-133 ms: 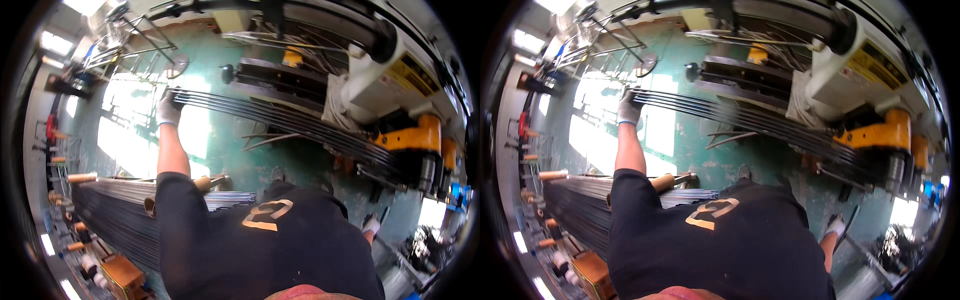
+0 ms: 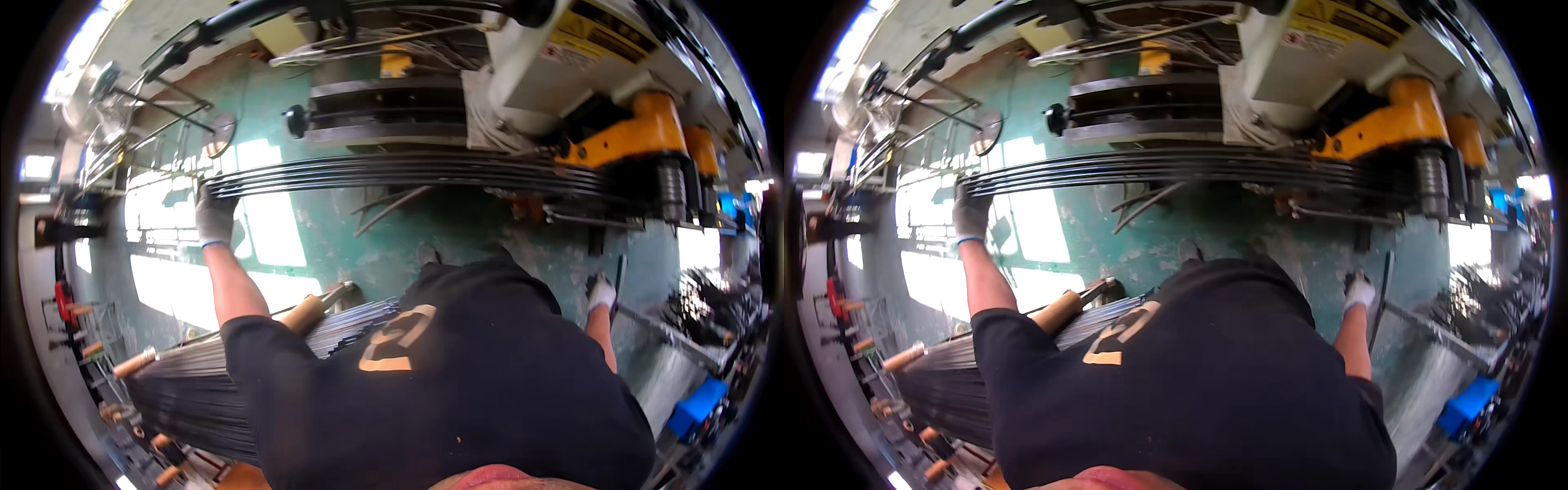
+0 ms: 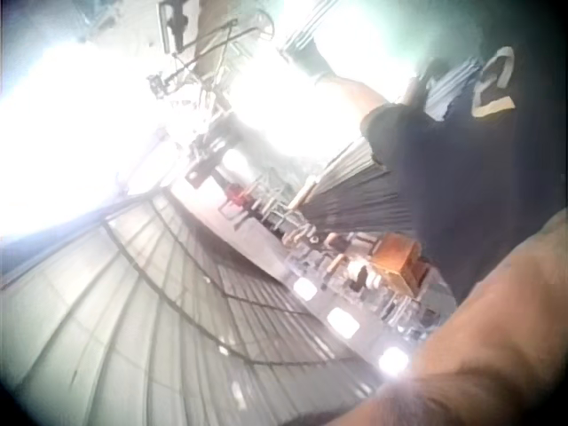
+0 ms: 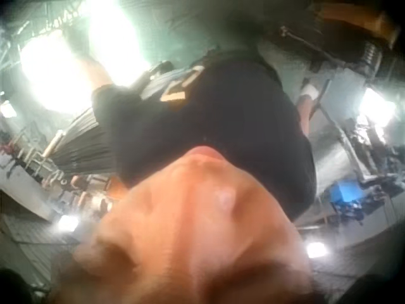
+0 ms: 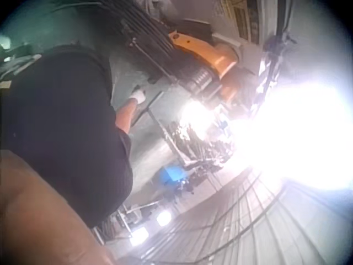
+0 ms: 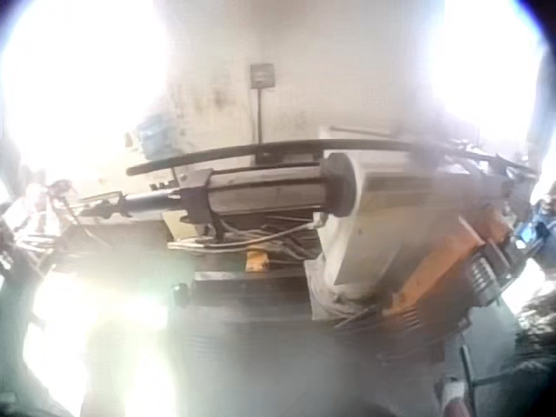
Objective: The person repeatedly picks up bundles of long metal rods from a rack, feeds them into a bending machine, and collects the bent rods. The process is repeated continuously throughout the clip.
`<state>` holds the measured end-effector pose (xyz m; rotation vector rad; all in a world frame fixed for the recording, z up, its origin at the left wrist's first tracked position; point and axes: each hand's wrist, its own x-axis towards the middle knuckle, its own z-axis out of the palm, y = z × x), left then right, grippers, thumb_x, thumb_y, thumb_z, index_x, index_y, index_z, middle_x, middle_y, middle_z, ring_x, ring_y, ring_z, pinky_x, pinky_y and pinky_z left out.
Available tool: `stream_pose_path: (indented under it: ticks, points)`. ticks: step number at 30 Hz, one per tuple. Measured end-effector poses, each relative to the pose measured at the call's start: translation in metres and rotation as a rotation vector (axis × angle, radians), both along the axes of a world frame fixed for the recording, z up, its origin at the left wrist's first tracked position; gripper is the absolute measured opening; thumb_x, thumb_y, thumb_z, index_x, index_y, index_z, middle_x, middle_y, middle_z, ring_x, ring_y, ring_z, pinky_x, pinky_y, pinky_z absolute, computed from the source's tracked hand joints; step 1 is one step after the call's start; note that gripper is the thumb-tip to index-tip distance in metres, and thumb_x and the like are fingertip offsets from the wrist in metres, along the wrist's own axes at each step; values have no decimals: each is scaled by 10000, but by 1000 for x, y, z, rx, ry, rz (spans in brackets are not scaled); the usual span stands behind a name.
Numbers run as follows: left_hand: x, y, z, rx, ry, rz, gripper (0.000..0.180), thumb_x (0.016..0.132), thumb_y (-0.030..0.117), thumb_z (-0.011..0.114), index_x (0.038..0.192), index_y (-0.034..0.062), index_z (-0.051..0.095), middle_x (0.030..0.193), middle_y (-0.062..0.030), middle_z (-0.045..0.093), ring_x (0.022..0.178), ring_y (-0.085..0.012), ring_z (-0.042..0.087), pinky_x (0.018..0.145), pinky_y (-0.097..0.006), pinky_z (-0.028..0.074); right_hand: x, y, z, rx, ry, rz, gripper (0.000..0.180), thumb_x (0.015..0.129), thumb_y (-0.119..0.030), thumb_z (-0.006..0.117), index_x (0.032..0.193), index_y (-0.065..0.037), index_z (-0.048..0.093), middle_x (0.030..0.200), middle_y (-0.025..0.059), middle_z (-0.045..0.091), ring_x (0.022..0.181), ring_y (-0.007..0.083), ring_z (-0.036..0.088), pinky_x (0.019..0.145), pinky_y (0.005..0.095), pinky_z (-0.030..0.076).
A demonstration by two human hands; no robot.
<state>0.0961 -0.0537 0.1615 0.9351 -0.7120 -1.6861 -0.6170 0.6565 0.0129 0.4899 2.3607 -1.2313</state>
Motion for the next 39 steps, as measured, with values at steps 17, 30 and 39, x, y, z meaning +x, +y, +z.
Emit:
stream_pose_path:
  ticks: [17, 30, 39]
  points:
    - [-152, 183, -83, 400, 106, 488, 655, 1096, 447, 431, 1558, -4, 315, 1538, -233, 461, 1433, -429, 439, 1198, -609, 370, -62, -57, -21, 142, 69, 494, 385, 972, -357, 683, 1036, 16, 753, 869, 112, 764, 800, 223, 722, 727, 355, 544]
    - [-434, 366, -169, 606, 24, -196, 364, 1061, 321, 495, 1284, 58, 612, 1306, -107, 652, 1274, -327, 583, 1080, -515, 480, -219, 12, -144, 215, 84, 1025, 383, 936, -282, 633, 1222, -34, 696, 1153, 171, 731, 1153, 303, 662, 1002, 404, 493]
    - [-401, 354, -205, -826, -1319, -881, 410, 924, 101, 699, 1316, 49, 593, 1257, -200, 647, 1086, -339, 681, 900, -400, 578, -173, 27, -124, -15, -159, 552, 404, 947, -357, 676, 1112, 5, 748, 1025, 200, 761, 1030, 348, 717, 907, 413, 526]
